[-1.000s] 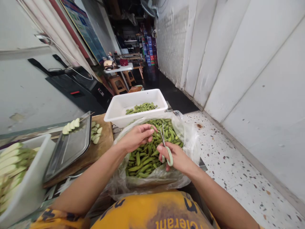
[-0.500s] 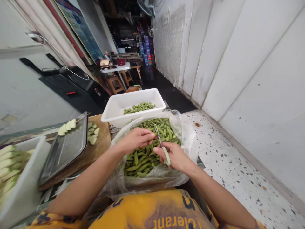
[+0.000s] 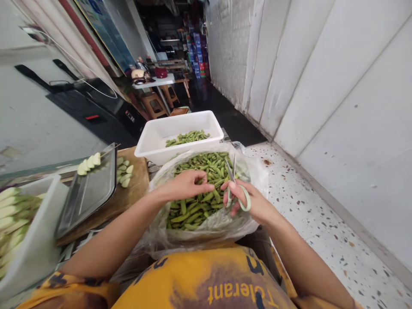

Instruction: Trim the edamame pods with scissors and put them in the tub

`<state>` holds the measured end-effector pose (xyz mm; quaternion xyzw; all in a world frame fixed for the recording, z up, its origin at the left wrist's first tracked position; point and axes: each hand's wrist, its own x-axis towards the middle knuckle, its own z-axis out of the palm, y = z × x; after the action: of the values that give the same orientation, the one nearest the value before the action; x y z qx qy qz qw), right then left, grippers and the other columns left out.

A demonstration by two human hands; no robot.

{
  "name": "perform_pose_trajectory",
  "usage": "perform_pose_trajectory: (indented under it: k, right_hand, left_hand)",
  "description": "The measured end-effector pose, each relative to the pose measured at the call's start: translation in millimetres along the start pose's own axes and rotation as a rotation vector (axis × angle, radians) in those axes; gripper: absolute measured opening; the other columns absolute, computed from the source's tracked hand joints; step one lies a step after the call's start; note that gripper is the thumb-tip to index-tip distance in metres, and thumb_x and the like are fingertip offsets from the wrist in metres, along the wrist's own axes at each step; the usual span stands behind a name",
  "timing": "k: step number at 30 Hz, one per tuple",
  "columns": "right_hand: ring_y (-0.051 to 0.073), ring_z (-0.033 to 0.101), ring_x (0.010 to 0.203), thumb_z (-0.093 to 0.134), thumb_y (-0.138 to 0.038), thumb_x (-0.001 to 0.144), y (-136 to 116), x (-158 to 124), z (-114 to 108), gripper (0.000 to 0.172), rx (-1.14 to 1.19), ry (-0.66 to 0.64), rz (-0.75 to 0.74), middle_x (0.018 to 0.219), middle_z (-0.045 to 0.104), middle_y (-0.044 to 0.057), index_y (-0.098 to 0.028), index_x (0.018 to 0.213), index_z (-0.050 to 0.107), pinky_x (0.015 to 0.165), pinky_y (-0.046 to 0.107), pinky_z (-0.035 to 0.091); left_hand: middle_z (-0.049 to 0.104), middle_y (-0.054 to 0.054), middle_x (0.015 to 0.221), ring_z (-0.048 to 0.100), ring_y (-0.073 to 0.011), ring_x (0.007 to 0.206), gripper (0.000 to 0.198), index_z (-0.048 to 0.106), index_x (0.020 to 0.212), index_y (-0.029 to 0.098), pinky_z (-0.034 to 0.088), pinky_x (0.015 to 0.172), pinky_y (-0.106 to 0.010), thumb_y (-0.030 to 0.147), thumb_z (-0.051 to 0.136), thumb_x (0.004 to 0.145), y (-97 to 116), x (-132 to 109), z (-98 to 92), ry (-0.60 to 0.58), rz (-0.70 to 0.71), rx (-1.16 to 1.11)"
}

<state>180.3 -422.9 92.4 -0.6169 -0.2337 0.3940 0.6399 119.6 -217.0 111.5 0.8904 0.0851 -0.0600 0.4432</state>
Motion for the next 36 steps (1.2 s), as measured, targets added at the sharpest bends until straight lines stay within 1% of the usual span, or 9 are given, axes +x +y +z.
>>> perform_pose_trajectory:
  k: [3, 6, 10, 15, 19, 27, 30, 33, 36]
  right_hand:
    - [0.017, 0.055, 0.068, 0.056, -0.066, 0.079, 1, 0, 1, 0.052, -0.006, 0.013, 0.01, 0.074, 0.056, 0.005, -0.016, 0.094, 0.057, 0.048, 0.024, 0.05]
    - [0.016, 0.055, 0.068, 0.055, -0.065, 0.08, 3, 1, 4, 0.052, -0.026, 0.014, 0.024, 0.073, 0.057, 0.005, -0.016, 0.096, 0.057, 0.046, 0.023, 0.049]
    - [0.015, 0.054, 0.063, 0.054, -0.063, 0.082, 7, 1, 5, 0.05, -0.108, -0.045, 0.051, 0.069, 0.057, 0.003, -0.014, 0.095, 0.059, 0.042, 0.021, 0.047]
    - [0.013, 0.053, 0.057, 0.057, -0.06, 0.082, 14, 1, 6, 0.045, -0.222, -0.085, 0.075, 0.068, 0.057, 0.002, -0.015, 0.087, 0.059, 0.04, 0.02, 0.045]
    - [0.013, 0.054, 0.058, 0.057, -0.062, 0.08, 11, 3, 10, 0.045, -0.268, -0.077, 0.078, 0.069, 0.058, 0.002, -0.017, 0.082, 0.059, 0.04, 0.019, 0.045]
    - [0.01, 0.049, 0.051, 0.056, -0.061, 0.081, 8, 3, 13, 0.044, -0.278, -0.098, 0.061, 0.065, 0.056, -0.001, -0.018, 0.084, 0.058, 0.041, 0.019, 0.043]
    - [0.009, 0.044, 0.043, 0.06, -0.06, 0.079, 9, 3, 15, 0.042, -0.29, -0.04, 0.057, 0.055, 0.053, -0.003, -0.018, 0.075, 0.056, 0.037, 0.019, 0.038]
    - [0.009, 0.04, 0.039, 0.065, -0.059, 0.075, 10, 4, 17, 0.042, -0.288, 0.029, 0.058, 0.047, 0.047, -0.004, -0.018, 0.07, 0.054, 0.033, 0.018, 0.033]
    - [0.01, 0.047, 0.046, 0.063, -0.06, 0.076, 9, 5, 18, 0.044, -0.231, -0.019, 0.052, 0.058, 0.053, -0.003, -0.018, 0.082, 0.056, 0.039, 0.019, 0.041]
  left_hand:
    - [0.04, 0.003, 0.043, 0.032, -0.0105, 0.041, 0.039, 0.05, 0.046, 0.02, 0.02, 0.045, -0.025, 0.047, 0.075, 0.058, -3, -2, 10.2, 0.04, 0.029, 0.331]
    - [0.035, 0.004, 0.038, 0.026, -0.0093, 0.038, 0.039, 0.049, 0.04, 0.019, 0.02, 0.045, -0.026, 0.037, 0.081, 0.052, -6, -3, 12.4, 0.019, 0.013, 0.415]
    - [0.042, 0.002, 0.041, 0.031, -0.0098, 0.04, 0.03, 0.054, 0.044, 0.019, 0.02, 0.046, -0.025, 0.032, 0.071, 0.065, -6, -9, -4.0, 0.063, 0.101, 0.301]
    - [0.048, 0.003, 0.047, 0.036, -0.0099, 0.045, 0.029, 0.065, 0.059, 0.017, 0.023, 0.046, -0.022, 0.038, 0.058, 0.077, 3, -21, -20.6, 0.012, 0.108, 0.089]
    - [0.044, 0.004, 0.045, 0.032, -0.009, 0.043, 0.03, 0.067, 0.067, 0.016, 0.022, 0.045, -0.023, 0.04, 0.054, 0.08, 7, -25, -16.6, 0.011, 0.049, -0.012]
    - [0.047, 0.003, 0.047, 0.034, -0.0086, 0.045, 0.035, 0.064, 0.06, 0.016, 0.021, 0.043, -0.022, 0.043, 0.055, 0.08, 6, -27, -13.2, -0.023, 0.07, -0.034]
    - [0.044, 0.004, 0.044, 0.031, -0.0078, 0.042, 0.037, 0.06, 0.056, 0.017, 0.02, 0.041, -0.022, 0.046, 0.056, 0.078, 6, -28, -13.0, -0.04, 0.059, -0.102]
    - [0.045, 0.004, 0.043, 0.032, -0.0075, 0.04, 0.035, 0.058, 0.057, 0.017, 0.021, 0.04, -0.021, 0.046, 0.059, 0.075, 4, -27, -9.9, -0.051, -0.015, -0.155]
    - [0.053, 0.003, 0.048, 0.036, -0.0074, 0.04, 0.028, 0.059, 0.062, 0.017, 0.025, 0.04, -0.02, 0.043, 0.06, 0.074, 3, -23, -3.9, -0.056, -0.069, -0.252]
